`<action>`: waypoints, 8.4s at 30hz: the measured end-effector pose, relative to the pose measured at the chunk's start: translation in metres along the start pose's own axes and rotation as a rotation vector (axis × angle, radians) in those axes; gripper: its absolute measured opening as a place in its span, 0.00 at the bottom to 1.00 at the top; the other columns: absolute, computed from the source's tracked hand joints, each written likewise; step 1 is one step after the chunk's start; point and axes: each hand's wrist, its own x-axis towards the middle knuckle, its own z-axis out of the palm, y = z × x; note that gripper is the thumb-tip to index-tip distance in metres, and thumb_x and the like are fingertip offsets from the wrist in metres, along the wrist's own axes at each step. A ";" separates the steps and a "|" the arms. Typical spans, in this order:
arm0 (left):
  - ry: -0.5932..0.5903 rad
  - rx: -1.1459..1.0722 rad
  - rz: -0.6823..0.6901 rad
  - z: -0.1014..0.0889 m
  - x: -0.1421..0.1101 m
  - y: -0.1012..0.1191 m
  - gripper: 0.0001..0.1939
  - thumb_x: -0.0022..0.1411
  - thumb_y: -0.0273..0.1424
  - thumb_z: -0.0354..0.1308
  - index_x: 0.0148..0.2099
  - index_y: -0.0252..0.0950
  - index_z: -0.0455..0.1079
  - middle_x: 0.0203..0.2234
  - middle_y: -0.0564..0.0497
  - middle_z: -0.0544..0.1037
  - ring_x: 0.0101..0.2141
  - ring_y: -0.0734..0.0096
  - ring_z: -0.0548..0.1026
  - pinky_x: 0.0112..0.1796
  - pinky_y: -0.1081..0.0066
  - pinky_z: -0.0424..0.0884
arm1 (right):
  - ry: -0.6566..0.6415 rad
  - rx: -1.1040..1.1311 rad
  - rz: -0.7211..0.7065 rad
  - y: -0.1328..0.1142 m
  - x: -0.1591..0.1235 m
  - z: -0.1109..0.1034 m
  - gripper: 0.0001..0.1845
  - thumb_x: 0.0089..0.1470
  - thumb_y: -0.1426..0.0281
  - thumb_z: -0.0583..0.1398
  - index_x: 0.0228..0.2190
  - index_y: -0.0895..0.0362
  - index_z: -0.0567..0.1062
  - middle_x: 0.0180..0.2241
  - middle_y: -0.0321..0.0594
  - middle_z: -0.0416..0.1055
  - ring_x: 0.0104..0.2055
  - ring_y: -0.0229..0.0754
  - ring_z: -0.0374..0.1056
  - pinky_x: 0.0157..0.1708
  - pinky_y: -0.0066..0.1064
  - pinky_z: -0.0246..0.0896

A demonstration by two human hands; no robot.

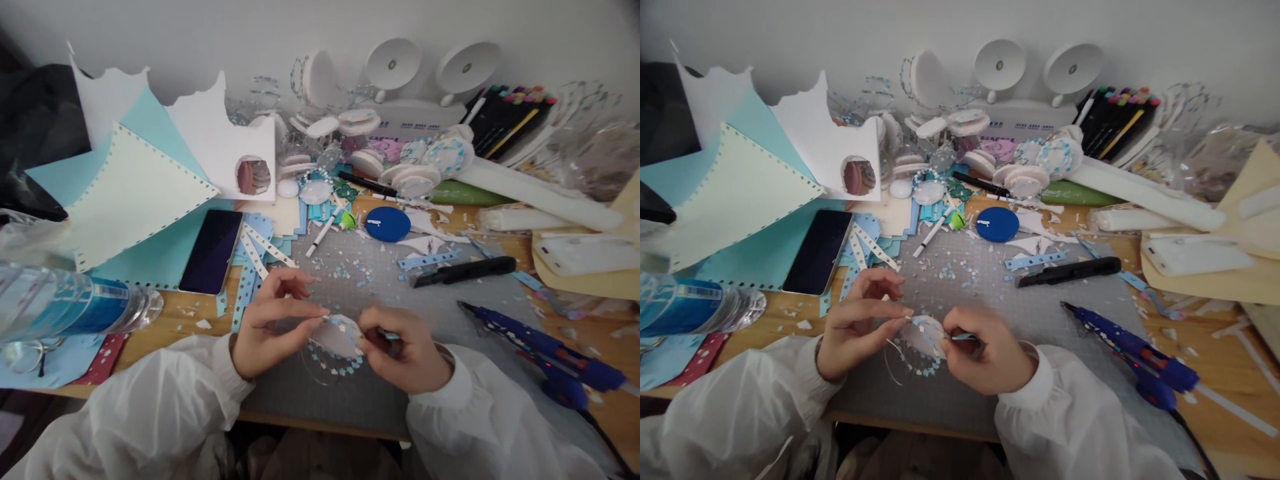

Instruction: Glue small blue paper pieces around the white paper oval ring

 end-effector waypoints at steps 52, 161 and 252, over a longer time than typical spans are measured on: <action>-0.086 0.091 -0.055 0.001 0.002 0.001 0.05 0.59 0.29 0.62 0.39 0.37 0.76 0.34 0.49 0.68 0.37 0.69 0.69 0.40 0.69 0.67 | 0.133 -0.104 0.122 0.007 -0.003 0.011 0.06 0.52 0.72 0.60 0.25 0.56 0.68 0.17 0.28 0.58 0.17 0.29 0.53 0.17 0.22 0.48; -0.389 0.491 0.061 -0.001 0.000 -0.015 0.46 0.48 0.52 0.64 0.64 0.37 0.54 0.52 0.38 0.70 0.51 0.51 0.69 0.51 0.55 0.66 | 0.680 0.000 0.201 0.038 0.013 0.000 0.09 0.50 0.76 0.65 0.27 0.54 0.70 0.30 0.35 0.76 0.38 0.41 0.76 0.39 0.28 0.71; -0.071 -0.048 -0.201 -0.001 0.010 -0.007 0.05 0.59 0.22 0.59 0.37 0.31 0.75 0.29 0.46 0.78 0.31 0.71 0.75 0.34 0.74 0.70 | 0.548 0.742 0.394 0.018 0.013 0.007 0.12 0.43 0.76 0.69 0.22 0.55 0.69 0.26 0.32 0.75 0.31 0.38 0.76 0.29 0.24 0.71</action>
